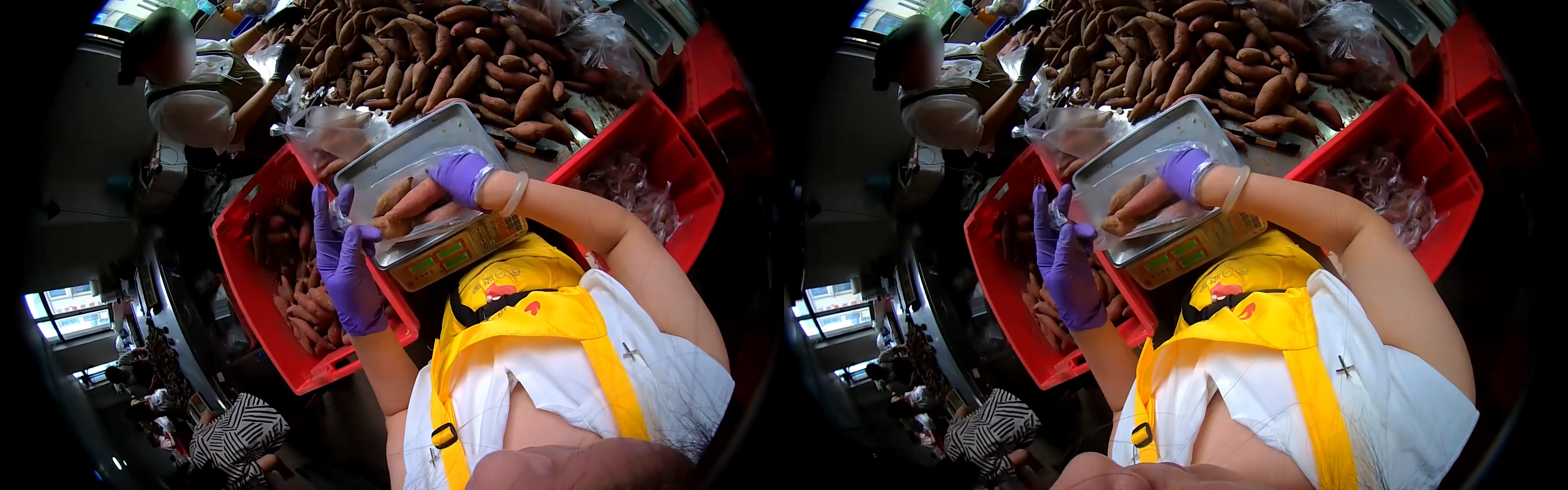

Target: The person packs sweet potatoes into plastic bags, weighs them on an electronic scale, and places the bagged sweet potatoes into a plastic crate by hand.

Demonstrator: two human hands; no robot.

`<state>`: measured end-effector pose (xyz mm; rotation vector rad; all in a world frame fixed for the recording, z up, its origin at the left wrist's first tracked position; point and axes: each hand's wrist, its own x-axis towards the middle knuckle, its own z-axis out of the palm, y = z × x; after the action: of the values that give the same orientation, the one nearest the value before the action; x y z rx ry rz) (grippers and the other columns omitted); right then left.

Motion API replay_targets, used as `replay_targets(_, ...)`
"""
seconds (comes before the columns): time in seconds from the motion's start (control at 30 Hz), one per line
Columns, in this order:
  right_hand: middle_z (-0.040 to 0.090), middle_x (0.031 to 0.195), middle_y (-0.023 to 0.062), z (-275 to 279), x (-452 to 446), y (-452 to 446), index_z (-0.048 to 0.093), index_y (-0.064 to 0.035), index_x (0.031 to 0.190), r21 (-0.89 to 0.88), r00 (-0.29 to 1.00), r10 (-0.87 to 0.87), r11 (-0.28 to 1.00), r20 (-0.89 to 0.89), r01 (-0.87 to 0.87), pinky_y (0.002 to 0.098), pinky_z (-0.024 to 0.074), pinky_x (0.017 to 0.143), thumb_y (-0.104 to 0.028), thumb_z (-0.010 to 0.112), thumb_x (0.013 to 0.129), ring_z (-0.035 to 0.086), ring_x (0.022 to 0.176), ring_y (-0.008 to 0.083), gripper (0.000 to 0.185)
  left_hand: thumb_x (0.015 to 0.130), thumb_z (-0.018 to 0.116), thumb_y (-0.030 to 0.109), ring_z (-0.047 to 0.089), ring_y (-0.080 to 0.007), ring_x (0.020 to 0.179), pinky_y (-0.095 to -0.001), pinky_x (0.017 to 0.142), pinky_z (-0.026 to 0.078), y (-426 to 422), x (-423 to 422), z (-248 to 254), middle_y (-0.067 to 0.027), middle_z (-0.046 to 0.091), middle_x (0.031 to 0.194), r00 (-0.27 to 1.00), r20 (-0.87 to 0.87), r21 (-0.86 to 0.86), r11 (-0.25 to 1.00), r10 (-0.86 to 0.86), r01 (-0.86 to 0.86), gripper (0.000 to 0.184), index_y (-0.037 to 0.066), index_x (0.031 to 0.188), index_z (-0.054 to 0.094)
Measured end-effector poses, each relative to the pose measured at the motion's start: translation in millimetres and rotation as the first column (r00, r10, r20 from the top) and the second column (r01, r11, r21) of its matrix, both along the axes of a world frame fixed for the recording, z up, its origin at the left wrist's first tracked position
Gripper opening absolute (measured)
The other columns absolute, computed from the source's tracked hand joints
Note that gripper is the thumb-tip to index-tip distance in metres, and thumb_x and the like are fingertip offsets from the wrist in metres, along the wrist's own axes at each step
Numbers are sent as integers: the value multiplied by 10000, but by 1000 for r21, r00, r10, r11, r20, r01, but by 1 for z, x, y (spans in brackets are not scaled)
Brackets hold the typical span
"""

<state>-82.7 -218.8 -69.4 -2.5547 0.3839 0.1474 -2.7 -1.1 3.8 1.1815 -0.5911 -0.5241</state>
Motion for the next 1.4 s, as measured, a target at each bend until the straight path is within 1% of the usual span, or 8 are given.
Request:
replay_targets(0.4, 668, 808, 150, 74, -100, 19, 682, -53, 930, -426, 969, 67, 890, -238, -166, 393, 454, 795, -152, 668, 781, 638, 790, 298, 179, 939, 541, 166, 584, -108, 849, -221, 763, 441, 6, -24, 6, -141, 591, 1238, 996, -43, 181, 981, 76, -67, 488, 31, 1397, 440)
replay_targets(0.57, 576, 1165, 141, 68, -103, 23, 488, -64, 1326, -468, 956, -61, 862, 286, 195, 396, 373, 920, -97, 610, 781, 544, 1053, 275, 560, 936, 535, 146, 564, -113, 861, -233, 799, 443, 11, -20, 6, -131, 592, 1230, 997, -41, 216, 975, 64, -54, 484, 26, 1395, 441)
replay_targets(0.7, 470, 1327, 129, 46, -109, 6, 342, -91, 1431, -676, 943, -256, 658, 214, 332, 410, 324, 998, -108, 541, 828, 458, 1195, 273, 635, 928, 533, 105, 559, -121, 904, -250, 833, 442, 1, -24, 13, -136, 567, 1269, 998, -35, 202, 978, 60, -52, 483, 25, 1395, 440)
replay_targets(0.8, 664, 990, 176, 61, -116, -17, 665, -54, 1038, -301, 889, -309, 930, -337, 210, 405, 456, 857, -181, 610, 824, 640, 922, 303, 255, 933, 534, 105, 568, -121, 904, -249, 815, 444, -4, -22, 18, -140, 566, 1273, 997, -49, 172, 984, 52, -42, 472, 24, 1390, 447)
replay_targets(0.87, 669, 819, 186, 43, -122, -36, 694, -34, 870, 5, 991, -132, 991, 20, 131, 394, 493, 771, -225, 640, 826, 648, 762, 346, 203, 936, 552, 126, 600, -110, 905, -218, 780, 426, -11, -16, 17, -114, 568, 1270, 998, -61, 207, 978, -7, 19, 461, 33, 1379, 467)
replay_targets(0.97, 681, 897, 37, 46, -80, -47, 669, 2, 1031, 883, 961, -239, 470, 137, -9, 272, 478, 832, -154, 589, 919, 610, 861, 117, 208, 933, 532, 94, 596, -136, 944, -260, 823, 450, -32, 0, 21, -134, 577, 1272, 1000, 2, 123, 992, -26, 25, 422, -1, 1342, 492)
replay_targets(1.13, 669, 984, 100, 84, -48, -31, 614, 2, 1103, 934, 853, -406, 7, 328, -356, 299, 490, 879, -173, 557, 954, 638, 920, 175, 237, 880, 479, 13, 587, -190, 1045, -323, 880, 462, -28, -6, 54, -173, 541, 1326, 992, 120, 15, 999, -49, 48, 471, -25, 1349, 477)
replay_targets(1.4, 654, 1057, 70, 53, -101, -20, 539, -21, 1299, 973, 945, -314, 230, 86, -12, 251, 476, 875, -71, 736, 809, 597, 976, 112, 531, 869, 485, 43, 557, -202, 1072, -317, 932, 449, 31, -31, 2, -148, 489, 1387, 996, 38, 180, 980, 81, -87, 523, -13, 1387, 437)
